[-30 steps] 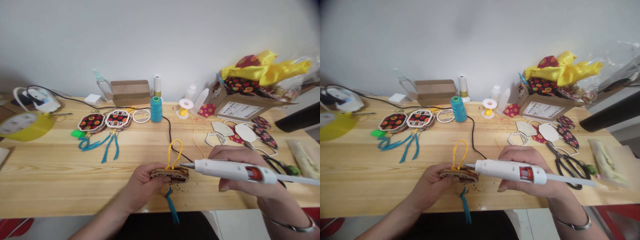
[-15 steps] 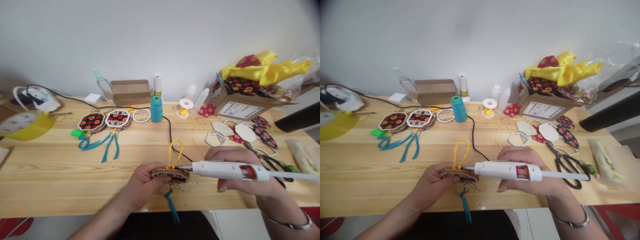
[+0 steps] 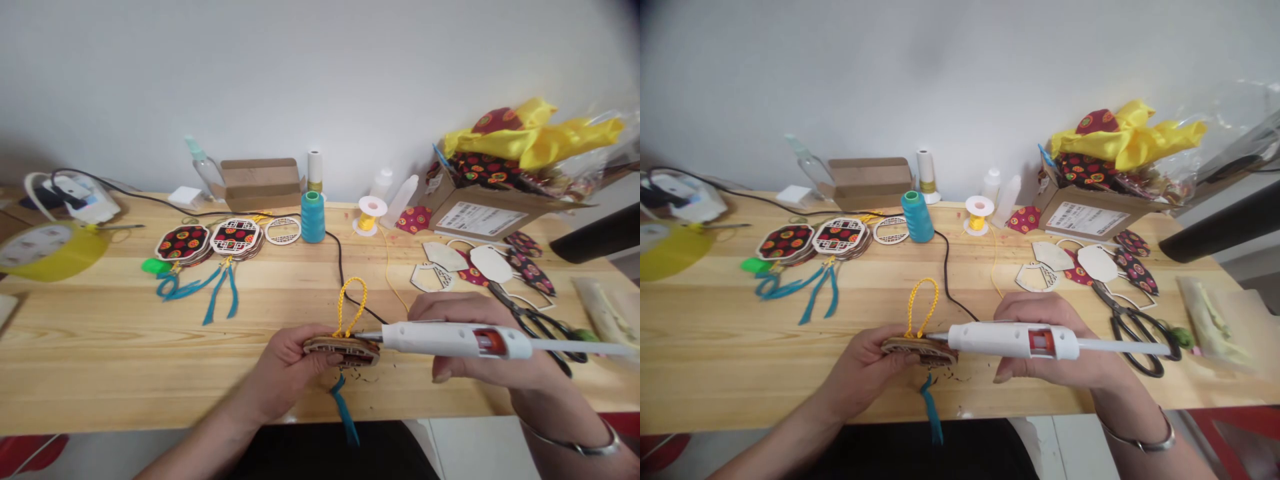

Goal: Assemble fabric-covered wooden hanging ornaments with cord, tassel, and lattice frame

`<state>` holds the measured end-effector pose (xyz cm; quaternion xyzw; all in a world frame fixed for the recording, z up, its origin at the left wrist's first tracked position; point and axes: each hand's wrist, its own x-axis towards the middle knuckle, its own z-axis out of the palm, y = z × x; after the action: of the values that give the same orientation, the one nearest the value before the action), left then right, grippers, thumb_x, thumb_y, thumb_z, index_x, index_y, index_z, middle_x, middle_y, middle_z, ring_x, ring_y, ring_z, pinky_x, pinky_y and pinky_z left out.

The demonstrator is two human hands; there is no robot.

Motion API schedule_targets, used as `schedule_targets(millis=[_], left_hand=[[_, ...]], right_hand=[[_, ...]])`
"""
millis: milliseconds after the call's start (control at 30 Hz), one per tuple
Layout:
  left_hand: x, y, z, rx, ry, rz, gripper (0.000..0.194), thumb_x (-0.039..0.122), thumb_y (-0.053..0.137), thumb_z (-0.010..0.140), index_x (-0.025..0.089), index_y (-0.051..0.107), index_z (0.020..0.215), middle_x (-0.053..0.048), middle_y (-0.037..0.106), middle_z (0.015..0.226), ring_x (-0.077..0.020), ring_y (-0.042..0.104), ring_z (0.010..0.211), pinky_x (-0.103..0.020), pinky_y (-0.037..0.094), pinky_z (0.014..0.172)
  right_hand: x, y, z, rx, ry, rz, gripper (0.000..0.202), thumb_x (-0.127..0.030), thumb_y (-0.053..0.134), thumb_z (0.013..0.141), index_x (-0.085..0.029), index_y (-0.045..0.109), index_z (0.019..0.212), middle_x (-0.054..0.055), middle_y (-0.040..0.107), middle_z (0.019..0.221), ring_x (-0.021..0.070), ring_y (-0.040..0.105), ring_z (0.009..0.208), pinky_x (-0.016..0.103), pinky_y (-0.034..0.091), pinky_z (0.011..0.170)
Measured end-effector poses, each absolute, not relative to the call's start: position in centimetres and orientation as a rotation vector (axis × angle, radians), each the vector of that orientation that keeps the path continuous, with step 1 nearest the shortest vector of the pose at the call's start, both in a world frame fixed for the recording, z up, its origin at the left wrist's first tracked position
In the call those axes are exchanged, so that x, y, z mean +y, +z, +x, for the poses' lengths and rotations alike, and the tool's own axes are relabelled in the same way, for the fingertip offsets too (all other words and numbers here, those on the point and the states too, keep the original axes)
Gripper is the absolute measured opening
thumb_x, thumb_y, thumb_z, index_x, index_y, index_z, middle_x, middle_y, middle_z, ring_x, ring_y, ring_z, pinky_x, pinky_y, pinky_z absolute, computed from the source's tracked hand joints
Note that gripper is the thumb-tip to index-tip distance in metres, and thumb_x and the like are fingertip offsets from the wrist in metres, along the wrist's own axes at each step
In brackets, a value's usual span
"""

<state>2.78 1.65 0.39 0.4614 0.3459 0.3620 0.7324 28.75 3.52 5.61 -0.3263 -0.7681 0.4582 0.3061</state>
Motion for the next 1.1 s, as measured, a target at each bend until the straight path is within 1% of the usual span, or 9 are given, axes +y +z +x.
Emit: schedule_targets(millis=[200, 367, 433, 533, 667, 933, 1100], left_hand=[[1.6, 0.0, 2.7, 0.782, 0.784, 1.041, 0.024, 0.025, 0.07, 0.079, 0.017, 0.074, 0.101, -0.009, 0.076, 0.094, -0.0248, 0.072, 0.089, -0.037, 0.057, 0.084], [1.5, -0.1, 2.7, 0.762, 0.787, 0.988, 0.022, 0.022, 0.071, 0.077, 0.017, 0.075, 0.099, -0.01, 0.076, 0.095, -0.0254, 0.072, 0.089, -0.036, 0.058, 0.081], [1.5, 0.0, 2.8, 0.741, 0.789, 0.948, 0.023, 0.022, 0.072, 0.076, 0.017, 0.075, 0.099, -0.009, 0.076, 0.093, -0.0253, 0.072, 0.088, -0.036, 0.058, 0.08], [1.4, -0.2, 2.9, 0.708, 0.763, 0.929, 0.025, 0.025, 0.072, 0.076, 0.017, 0.074, 0.099, -0.01, 0.076, 0.095, -0.0266, 0.072, 0.091, -0.04, 0.057, 0.085], [1.3, -0.6, 2.8, 0.702, 0.77, 0.924, 0.027, 0.029, 0.073, 0.075, 0.019, 0.073, 0.101, -0.009, 0.075, 0.1, -0.0262, 0.071, 0.094, -0.041, 0.057, 0.087], [1.2, -0.5, 2.7, 0.704, 0.738, 0.962, 0.025, 0.023, 0.07, 0.079, 0.017, 0.073, 0.103, -0.01, 0.074, 0.102, -0.0262, 0.07, 0.096, -0.039, 0.056, 0.088], [1.2, -0.4, 2.8, 0.716, 0.747, 0.942, 0.027, 0.023, 0.071, 0.078, 0.017, 0.072, 0.104, -0.009, 0.074, 0.103, -0.0266, 0.07, 0.095, -0.041, 0.056, 0.088]], right_hand=[[3.7, 5.8, 28.8, -2.084, 1.2, -0.85, 0.023, -0.033, 0.078, 0.071, -0.014, 0.069, 0.081, 0.004, 0.064, 0.072, 0.0139, 0.059, 0.065, 0.025, 0.048, 0.055], [4.0, 6.0, 29.0, -2.118, 1.202, -0.833, 0.026, -0.035, 0.078, 0.071, -0.015, 0.069, 0.086, 0.005, 0.065, 0.075, 0.0141, 0.059, 0.066, 0.026, 0.048, 0.057], [4.1, 6.1, 29.1, -2.135, 1.214, -0.833, 0.027, -0.035, 0.078, 0.071, -0.015, 0.069, 0.086, 0.005, 0.065, 0.075, 0.014, 0.058, 0.066, 0.026, 0.048, 0.057], [4.2, 6.3, 29.2, -2.16, 1.237, -0.831, 0.026, -0.035, 0.078, 0.071, -0.015, 0.069, 0.085, 0.004, 0.064, 0.072, 0.0139, 0.058, 0.066, 0.026, 0.047, 0.057], [4.5, 6.4, 29.2, -2.189, 1.248, -0.854, 0.028, -0.038, 0.077, 0.072, -0.014, 0.069, 0.083, 0.004, 0.063, 0.072, 0.0137, 0.057, 0.065, 0.026, 0.046, 0.056], [4.3, 6.6, 28.8, -2.241, 1.175, -0.837, 0.026, -0.039, 0.075, 0.075, -0.015, 0.069, 0.084, 0.005, 0.063, 0.073, 0.0133, 0.055, 0.063, 0.026, 0.044, 0.055], [4.2, 6.6, 28.7, -2.243, 1.141, -0.842, 0.026, -0.04, 0.074, 0.075, -0.016, 0.068, 0.084, 0.004, 0.063, 0.073, 0.0133, 0.055, 0.063, 0.025, 0.044, 0.054]])
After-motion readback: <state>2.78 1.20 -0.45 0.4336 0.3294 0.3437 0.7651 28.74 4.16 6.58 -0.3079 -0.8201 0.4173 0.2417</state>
